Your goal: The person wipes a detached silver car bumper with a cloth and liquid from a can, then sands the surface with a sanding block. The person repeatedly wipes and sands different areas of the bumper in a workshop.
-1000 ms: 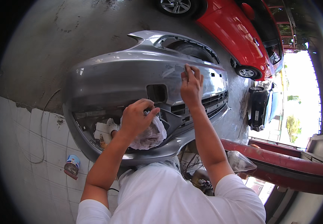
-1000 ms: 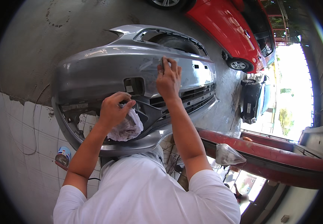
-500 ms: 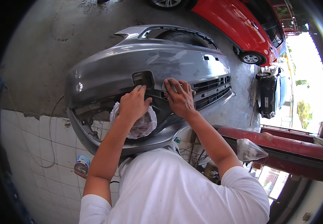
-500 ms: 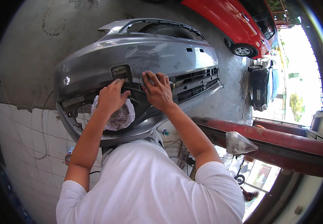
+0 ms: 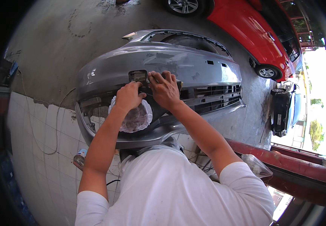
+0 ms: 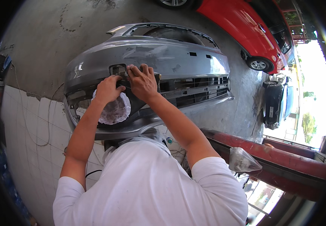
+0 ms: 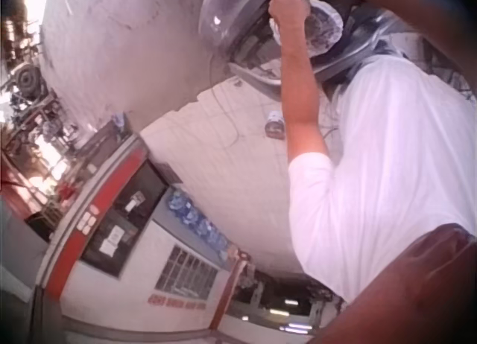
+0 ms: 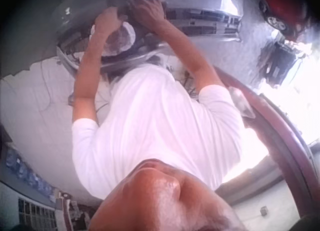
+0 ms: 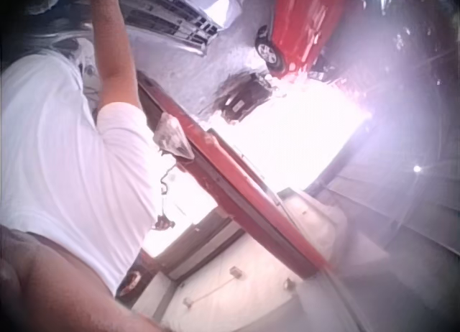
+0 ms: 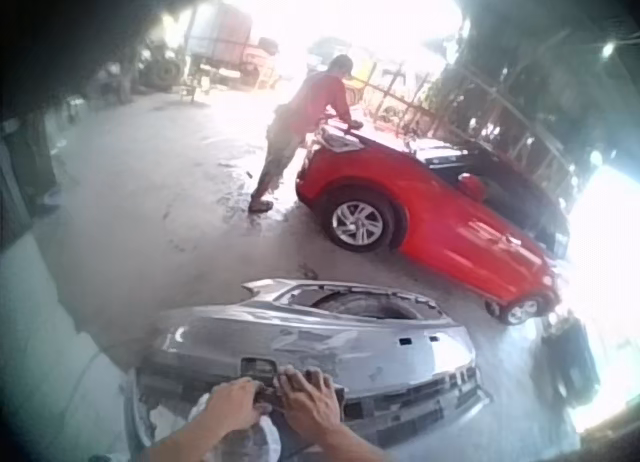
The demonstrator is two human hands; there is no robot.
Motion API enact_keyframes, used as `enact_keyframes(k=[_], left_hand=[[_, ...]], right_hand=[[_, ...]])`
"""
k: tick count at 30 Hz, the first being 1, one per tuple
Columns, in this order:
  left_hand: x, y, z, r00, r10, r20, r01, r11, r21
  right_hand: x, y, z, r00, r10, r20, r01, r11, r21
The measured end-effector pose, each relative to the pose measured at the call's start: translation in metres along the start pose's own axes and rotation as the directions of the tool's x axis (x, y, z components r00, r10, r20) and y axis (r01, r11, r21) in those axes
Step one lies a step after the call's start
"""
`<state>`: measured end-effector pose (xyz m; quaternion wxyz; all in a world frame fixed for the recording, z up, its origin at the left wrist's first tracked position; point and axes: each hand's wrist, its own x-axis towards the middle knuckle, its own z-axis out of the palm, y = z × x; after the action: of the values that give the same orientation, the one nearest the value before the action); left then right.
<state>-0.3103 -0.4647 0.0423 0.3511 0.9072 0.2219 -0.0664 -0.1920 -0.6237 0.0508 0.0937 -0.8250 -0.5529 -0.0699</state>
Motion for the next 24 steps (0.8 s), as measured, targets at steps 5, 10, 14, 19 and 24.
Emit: enact_keyframes(k=[5,10,14,19,24], left_hand=[[-0.003,-0.002,0.01,0.998,0.013,-0.069,-0.01,0.999,0.049],[-0.006,-0.009,0.007,0.999,-0.012,-0.047,0.011,1.0,-0.021],[-0.007,-0.006,0.015,0.996,-0.013,-0.088,0.015,0.999,0.032],[-0.009,-0.002,0.011,0.997,0.005,-0.075,-0.006,1.0,-0.011],[-0.007,-0.006,0.018,0.99,0.018,-0.142,-0.014,0.999,0.031]], right_hand=[[-0.025,0.025,-0.003,0.992,-0.127,-0.022,0.127,0.992,-0.009],[-0.024,0.029,-0.004,0.985,-0.17,-0.004,0.17,0.985,0.031],[-0.044,0.048,-0.012,0.991,-0.129,-0.045,0.129,0.992,-0.012],[-0.03,0.03,-0.001,0.963,-0.268,-0.019,0.268,0.963,-0.02],[-0.075,0.082,-0.016,0.999,0.036,-0.031,-0.037,0.999,-0.032]])
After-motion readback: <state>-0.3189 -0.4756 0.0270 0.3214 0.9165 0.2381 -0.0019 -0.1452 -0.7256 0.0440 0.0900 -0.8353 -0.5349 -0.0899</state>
